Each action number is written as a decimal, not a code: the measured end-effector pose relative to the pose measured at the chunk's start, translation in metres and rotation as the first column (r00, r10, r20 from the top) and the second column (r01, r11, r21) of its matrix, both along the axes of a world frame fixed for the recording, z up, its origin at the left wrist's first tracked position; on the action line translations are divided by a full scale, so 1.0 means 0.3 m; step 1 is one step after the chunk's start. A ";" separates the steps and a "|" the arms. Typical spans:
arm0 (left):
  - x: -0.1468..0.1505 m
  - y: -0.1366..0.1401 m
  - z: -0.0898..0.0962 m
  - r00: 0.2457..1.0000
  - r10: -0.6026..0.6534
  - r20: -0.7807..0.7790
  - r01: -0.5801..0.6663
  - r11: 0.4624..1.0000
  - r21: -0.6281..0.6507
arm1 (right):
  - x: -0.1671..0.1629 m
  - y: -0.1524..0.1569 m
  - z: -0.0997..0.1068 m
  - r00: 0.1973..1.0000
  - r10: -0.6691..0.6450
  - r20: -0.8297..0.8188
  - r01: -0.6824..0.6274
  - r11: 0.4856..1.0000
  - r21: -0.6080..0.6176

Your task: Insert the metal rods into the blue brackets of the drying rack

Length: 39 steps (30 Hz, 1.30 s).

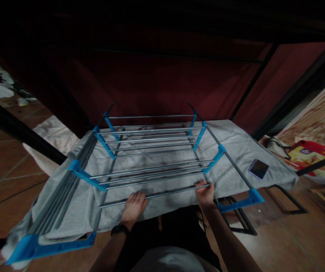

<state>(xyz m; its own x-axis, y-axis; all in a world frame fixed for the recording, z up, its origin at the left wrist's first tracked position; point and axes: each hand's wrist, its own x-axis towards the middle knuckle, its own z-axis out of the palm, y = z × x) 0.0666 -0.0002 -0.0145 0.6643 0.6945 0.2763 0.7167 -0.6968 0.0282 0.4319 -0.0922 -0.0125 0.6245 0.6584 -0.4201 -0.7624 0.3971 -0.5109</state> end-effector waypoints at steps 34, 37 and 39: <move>0.014 -0.025 0.022 0.998 0.037 -0.042 -0.041 0.994 -0.102 | -0.002 -0.014 0.024 0.994 0.045 0.097 -0.040 0.998 -0.050; 0.015 -0.027 0.024 0.998 0.039 -0.050 -0.044 0.994 -0.100 | 0.001 -0.014 0.010 0.997 0.038 0.072 -0.035 0.999 -0.039; 0.009 -0.028 0.022 0.998 0.037 -0.048 -0.042 0.993 -0.107 | 0.003 -0.016 0.005 0.997 0.040 0.073 -0.038 0.999 -0.031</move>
